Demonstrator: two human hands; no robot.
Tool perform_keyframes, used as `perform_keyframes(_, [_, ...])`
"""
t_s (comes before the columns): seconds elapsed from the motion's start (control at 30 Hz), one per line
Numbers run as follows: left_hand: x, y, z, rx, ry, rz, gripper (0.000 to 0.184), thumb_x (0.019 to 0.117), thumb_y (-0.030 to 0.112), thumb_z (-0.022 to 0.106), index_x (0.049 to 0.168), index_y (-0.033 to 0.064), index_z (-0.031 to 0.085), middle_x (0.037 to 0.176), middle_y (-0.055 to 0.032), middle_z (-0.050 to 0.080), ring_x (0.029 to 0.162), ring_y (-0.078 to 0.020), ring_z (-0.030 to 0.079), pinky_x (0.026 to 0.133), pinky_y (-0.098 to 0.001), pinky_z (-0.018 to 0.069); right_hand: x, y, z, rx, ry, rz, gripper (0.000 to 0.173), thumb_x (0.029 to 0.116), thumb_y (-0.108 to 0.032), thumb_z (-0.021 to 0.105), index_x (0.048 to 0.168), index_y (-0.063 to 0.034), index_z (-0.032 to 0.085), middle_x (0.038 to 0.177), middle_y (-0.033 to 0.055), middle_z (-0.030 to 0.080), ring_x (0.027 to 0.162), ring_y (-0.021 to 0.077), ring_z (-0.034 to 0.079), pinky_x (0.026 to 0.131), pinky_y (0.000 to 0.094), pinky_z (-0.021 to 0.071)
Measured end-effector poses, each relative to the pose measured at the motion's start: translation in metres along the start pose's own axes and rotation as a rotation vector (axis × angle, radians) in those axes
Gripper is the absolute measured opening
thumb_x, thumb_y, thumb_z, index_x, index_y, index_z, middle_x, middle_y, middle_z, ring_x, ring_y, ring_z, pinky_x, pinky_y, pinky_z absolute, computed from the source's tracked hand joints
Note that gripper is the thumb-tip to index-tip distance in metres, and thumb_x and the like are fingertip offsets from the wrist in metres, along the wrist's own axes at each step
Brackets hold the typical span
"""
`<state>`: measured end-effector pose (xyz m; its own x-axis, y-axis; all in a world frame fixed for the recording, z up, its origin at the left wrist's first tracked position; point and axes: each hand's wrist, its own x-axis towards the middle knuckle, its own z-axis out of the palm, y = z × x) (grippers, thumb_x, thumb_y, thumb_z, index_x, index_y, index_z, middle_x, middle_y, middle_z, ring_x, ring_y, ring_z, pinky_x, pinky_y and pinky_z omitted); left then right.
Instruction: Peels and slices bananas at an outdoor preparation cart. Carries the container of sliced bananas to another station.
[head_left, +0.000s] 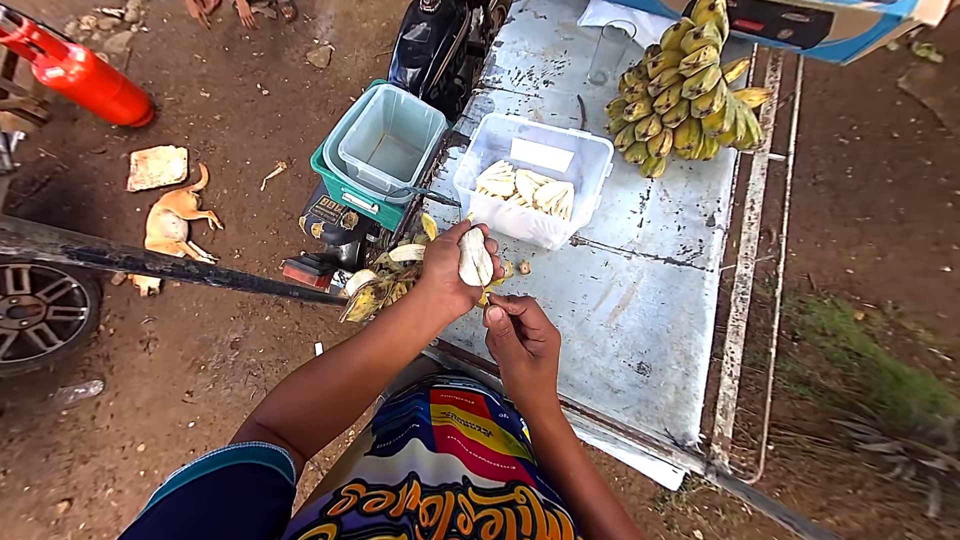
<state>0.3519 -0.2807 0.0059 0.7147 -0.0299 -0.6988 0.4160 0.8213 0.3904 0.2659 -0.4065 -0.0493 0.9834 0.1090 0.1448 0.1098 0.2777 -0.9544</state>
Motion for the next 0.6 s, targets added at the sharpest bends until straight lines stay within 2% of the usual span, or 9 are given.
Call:
perform_keyframes(0.2, [-0.005, -0.002, 0.001, 0.010, -0.038, 0.033, 0.041, 0.1105, 0.037, 0.031, 0.096, 0.0097, 0.057, 0.065, -0.0037, 0.057, 0.051, -0.0156, 0.058, 0.050, -0.0306, 0.0539, 0.003, 0.004, 0.001, -0.012, 0.040, 0.017, 0.013, 0.1021, -0.006, 0.060, 0.109, 0.0022, 0.068, 0.082, 0.0059, 0.063, 0.053, 0.0055, 0.047, 0.046, 0.0200, 0.0418])
perform_keyframes(0.43, [-0.014, -0.009, -0.002, 0.061, -0.140, 0.049, 0.038, 0.1105, 0.039, 0.036, 0.101, 0.0100, 0.059, 0.075, -0.0045, 0.060, 0.059, -0.0152, 0.061, 0.057, -0.0292, 0.0570, 0.015, 0.013, -0.001, -0.012, 0.064, 0.038, 0.008, 0.1022, -0.008, 0.062, 0.106, -0.0043, 0.068, 0.077, 0.0046, 0.062, 0.050, 0.0056, 0.045, 0.044, 0.0209, 0.0394])
perform_keyframes(0.6, [-0.013, -0.014, -0.003, 0.096, -0.175, 0.089, 0.039, 0.1111, 0.039, 0.035, 0.101, 0.0097, 0.060, 0.075, -0.0049, 0.061, 0.062, -0.0157, 0.063, 0.061, -0.0304, 0.0582, 0.021, 0.023, 0.001, -0.018, 0.125, 0.041, 0.006, 0.1005, -0.006, 0.061, 0.101, -0.0060, 0.067, 0.072, 0.0036, 0.060, 0.049, 0.0060, 0.045, 0.044, 0.0214, 0.0392])
